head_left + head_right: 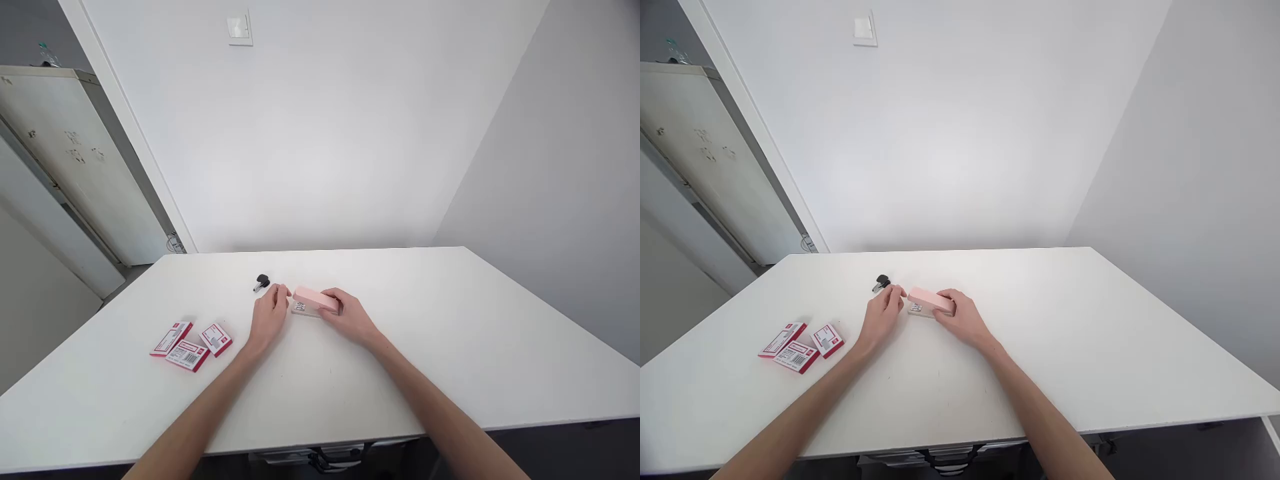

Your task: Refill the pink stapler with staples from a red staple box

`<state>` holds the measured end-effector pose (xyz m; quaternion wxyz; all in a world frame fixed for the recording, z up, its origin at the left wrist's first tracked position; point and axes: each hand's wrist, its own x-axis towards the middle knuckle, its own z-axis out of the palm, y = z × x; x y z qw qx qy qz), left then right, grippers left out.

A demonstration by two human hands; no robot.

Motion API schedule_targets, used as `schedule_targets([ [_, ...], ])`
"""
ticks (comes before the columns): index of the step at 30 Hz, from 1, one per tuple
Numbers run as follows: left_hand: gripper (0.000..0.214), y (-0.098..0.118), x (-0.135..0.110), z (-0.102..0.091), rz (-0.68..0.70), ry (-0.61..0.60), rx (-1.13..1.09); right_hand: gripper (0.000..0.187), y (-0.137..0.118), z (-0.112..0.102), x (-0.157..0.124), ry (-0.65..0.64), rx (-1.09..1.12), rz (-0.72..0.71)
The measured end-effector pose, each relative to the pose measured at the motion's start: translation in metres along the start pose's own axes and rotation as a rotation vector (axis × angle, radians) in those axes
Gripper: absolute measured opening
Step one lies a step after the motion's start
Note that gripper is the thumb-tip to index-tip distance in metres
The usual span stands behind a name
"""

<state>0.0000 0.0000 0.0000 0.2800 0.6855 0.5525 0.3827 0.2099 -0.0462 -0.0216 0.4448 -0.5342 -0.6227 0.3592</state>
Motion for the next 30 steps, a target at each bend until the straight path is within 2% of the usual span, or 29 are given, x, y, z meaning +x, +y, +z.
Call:
schedule_targets([
  [2, 0.029, -0.005, 0.002, 0.002, 0.061, 0.052, 0.088, 0.025, 0.002, 0.000, 0.001, 0.020, -0.005, 0.000],
  [4, 0.026, -0.008, 0.003, 0.005, 0.135, 0.044, 0.129, 0.027, 0.005, 0.000, 0.002, 0.041, -0.008, 0.004],
  [9, 0.032, -0.005, -0.002, 0.008, 0.251, -0.138, 0.127, 0.032, 0.009, 0.001, 0.002, 0.069, -0.025, 0.000],
  [13, 0.030, 0.001, -0.007, 0.007, 0.236, -0.218, 0.099, 0.029, 0.006, 0.002, 0.000, 0.073, -0.002, -0.045],
  [18, 0.028, 0.002, -0.007, 0.007, 0.206, -0.258, 0.075, 0.033, 0.004, 0.001, -0.001, 0.065, 0.006, -0.061],
  [25, 0.028, 0.001, -0.007, 0.009, 0.195, -0.281, 0.091, 0.035, 0.008, -0.001, 0.000, 0.031, 0.098, -0.032],
  [30, 0.031, 0.001, -0.006, 0.009, 0.245, -0.284, 0.078, 0.041, 0.004, -0.004, -0.001, -0.019, 0.201, 0.044],
])
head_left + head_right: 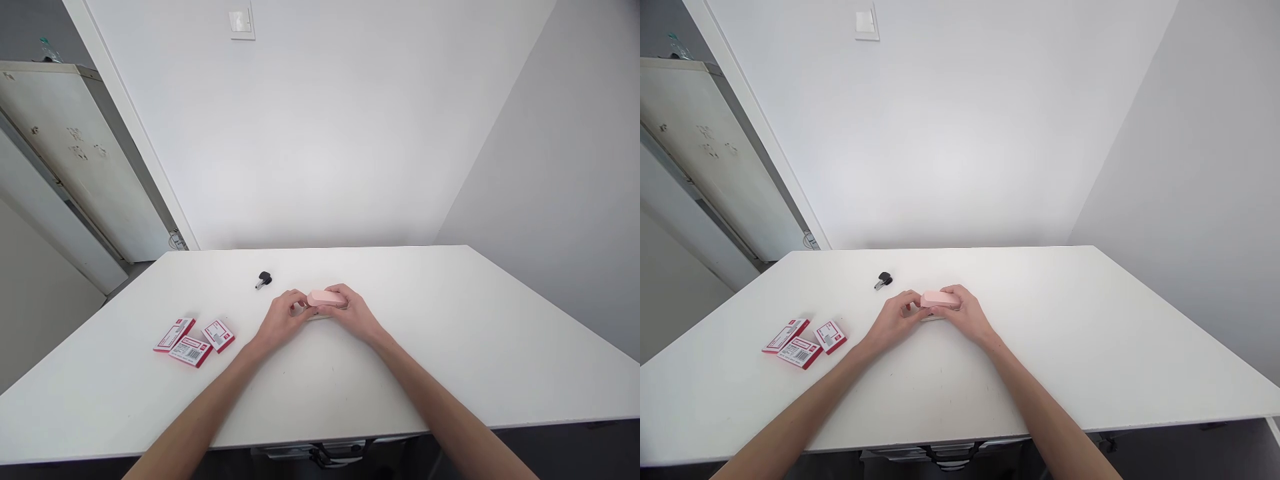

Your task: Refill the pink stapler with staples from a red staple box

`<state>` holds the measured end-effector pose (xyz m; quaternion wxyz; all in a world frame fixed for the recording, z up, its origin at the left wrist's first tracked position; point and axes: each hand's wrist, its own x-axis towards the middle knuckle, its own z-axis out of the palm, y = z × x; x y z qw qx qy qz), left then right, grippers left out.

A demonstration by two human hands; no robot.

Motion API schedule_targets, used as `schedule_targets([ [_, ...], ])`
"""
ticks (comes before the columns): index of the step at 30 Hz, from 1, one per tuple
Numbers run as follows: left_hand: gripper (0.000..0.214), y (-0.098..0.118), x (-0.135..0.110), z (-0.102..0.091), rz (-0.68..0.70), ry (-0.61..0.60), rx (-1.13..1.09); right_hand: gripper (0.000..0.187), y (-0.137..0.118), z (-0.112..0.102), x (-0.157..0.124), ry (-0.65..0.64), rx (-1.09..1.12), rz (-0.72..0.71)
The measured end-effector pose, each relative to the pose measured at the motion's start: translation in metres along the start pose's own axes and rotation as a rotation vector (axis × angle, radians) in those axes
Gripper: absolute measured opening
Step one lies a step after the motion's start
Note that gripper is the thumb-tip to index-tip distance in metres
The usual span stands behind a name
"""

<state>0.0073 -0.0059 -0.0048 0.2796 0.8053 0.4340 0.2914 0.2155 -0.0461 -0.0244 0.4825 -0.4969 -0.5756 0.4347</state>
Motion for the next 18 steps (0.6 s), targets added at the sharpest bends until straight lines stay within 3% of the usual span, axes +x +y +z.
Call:
schedule_targets([
  [18, 0.034, 0.0013, -0.0022, 0.0012, 0.071, 0.017, -0.026, 0.042, -0.0102, -0.0010, -0.0040, -0.061, 0.113, 0.030],
])
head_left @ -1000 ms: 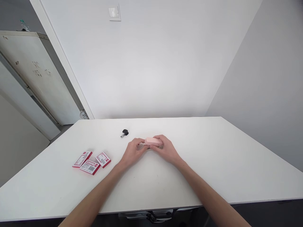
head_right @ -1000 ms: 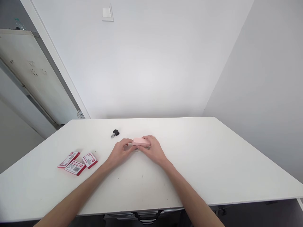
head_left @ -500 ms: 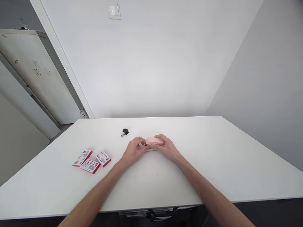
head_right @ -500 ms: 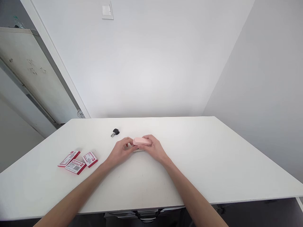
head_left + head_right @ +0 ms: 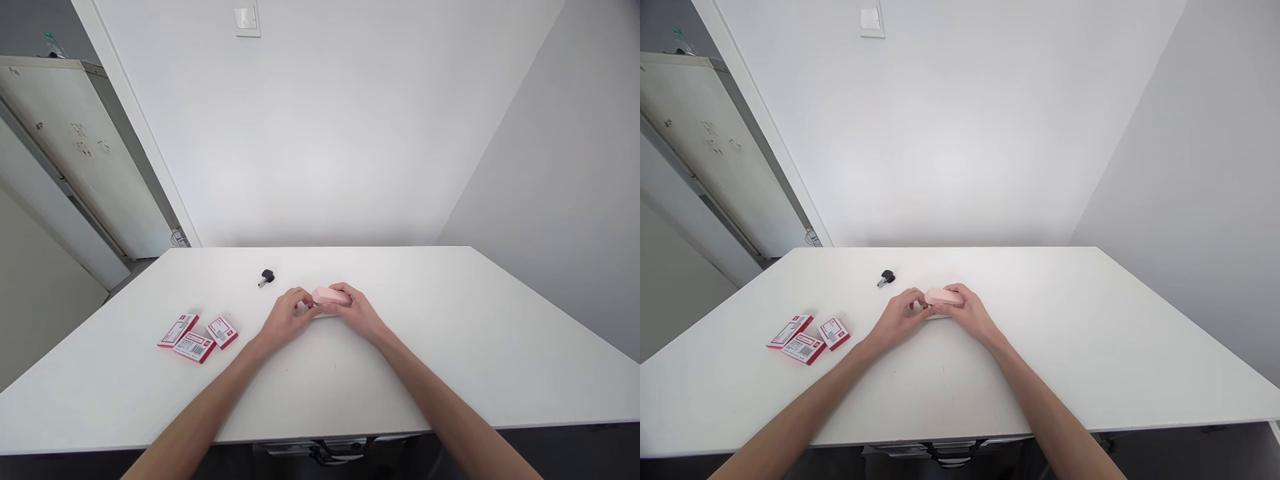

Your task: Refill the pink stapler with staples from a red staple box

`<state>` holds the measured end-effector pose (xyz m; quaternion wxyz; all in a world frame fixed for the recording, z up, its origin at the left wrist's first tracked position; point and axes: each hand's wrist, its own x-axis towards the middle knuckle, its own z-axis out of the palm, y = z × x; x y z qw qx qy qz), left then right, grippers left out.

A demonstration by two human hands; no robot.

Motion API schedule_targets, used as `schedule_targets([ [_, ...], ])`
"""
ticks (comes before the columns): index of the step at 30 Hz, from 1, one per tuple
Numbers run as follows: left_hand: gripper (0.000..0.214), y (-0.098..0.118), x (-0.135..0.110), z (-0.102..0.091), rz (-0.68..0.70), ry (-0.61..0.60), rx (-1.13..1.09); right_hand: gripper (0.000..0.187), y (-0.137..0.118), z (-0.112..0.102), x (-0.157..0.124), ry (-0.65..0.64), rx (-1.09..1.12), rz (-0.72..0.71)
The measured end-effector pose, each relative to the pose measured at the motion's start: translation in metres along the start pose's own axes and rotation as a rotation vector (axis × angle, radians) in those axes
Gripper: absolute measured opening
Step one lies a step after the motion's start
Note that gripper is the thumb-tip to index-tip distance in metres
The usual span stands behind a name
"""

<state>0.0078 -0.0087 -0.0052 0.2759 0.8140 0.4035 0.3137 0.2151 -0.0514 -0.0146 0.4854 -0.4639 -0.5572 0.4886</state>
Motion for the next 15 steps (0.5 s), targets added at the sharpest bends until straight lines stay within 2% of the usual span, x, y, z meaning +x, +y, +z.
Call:
schedule_targets([
  [15, 0.030, -0.0043, -0.0013, 0.0018, -0.014, -0.006, 0.011, 0.040, -0.0027, 0.0007, -0.0021, 0.014, -0.011, 0.001],
])
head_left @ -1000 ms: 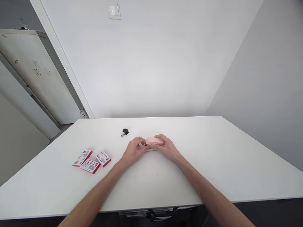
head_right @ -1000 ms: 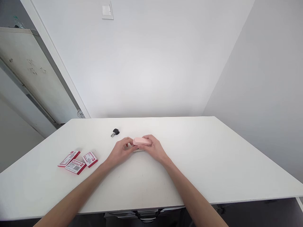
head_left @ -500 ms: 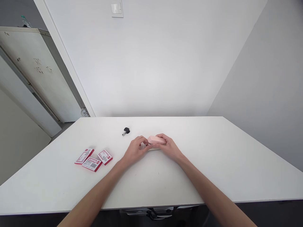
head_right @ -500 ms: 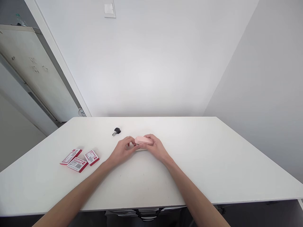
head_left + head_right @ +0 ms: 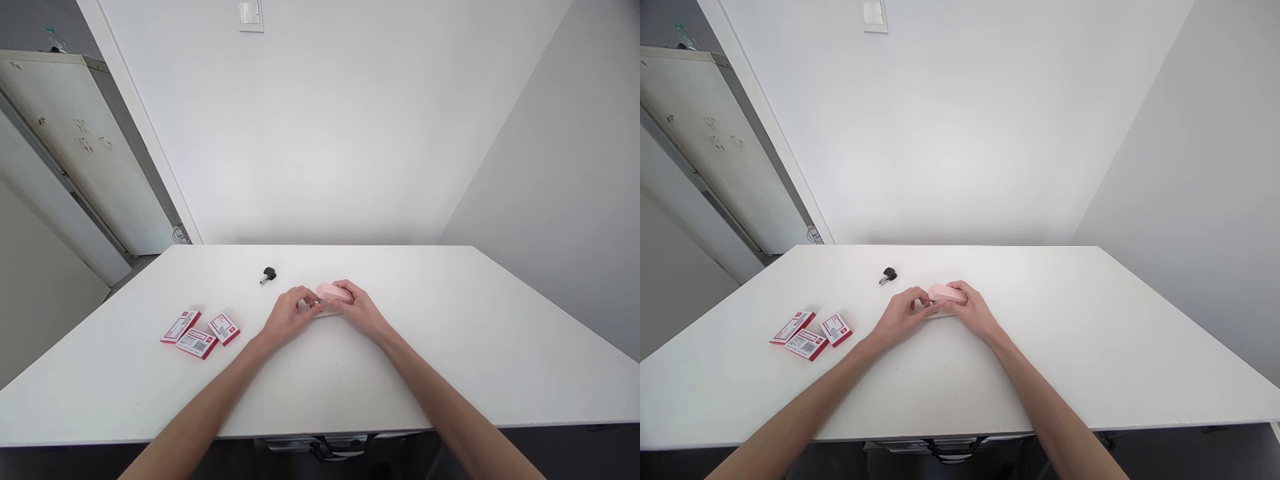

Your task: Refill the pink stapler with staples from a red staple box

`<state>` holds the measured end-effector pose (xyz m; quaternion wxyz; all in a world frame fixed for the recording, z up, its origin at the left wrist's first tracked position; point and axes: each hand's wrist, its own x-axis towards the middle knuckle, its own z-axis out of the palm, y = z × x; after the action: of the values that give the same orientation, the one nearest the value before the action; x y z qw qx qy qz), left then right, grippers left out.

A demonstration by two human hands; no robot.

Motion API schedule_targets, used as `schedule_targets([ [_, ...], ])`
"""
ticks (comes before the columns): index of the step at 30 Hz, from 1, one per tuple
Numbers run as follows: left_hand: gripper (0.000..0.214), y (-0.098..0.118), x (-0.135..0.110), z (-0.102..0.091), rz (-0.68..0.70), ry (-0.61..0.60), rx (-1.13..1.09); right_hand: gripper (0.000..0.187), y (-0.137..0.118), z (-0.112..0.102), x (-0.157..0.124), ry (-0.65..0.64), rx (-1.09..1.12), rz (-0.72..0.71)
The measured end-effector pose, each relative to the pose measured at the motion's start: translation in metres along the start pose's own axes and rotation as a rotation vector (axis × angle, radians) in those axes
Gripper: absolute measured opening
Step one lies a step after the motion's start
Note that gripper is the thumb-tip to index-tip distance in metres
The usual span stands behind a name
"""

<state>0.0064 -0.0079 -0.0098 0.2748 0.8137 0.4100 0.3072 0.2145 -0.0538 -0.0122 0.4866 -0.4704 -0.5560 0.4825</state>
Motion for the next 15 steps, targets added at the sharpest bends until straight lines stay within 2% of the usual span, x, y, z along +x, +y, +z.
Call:
schedule_targets([
  [10, 0.029, -0.0021, -0.0004, 0.0025, -0.019, -0.007, 0.014, 0.038, -0.0018, -0.0004, -0.0009, 0.002, 0.071, 0.011],
  [15, 0.030, -0.0018, -0.0008, 0.0044, -0.016, -0.008, 0.020, 0.043, 0.0052, -0.0003, 0.0040, 0.014, 0.111, -0.002],
])
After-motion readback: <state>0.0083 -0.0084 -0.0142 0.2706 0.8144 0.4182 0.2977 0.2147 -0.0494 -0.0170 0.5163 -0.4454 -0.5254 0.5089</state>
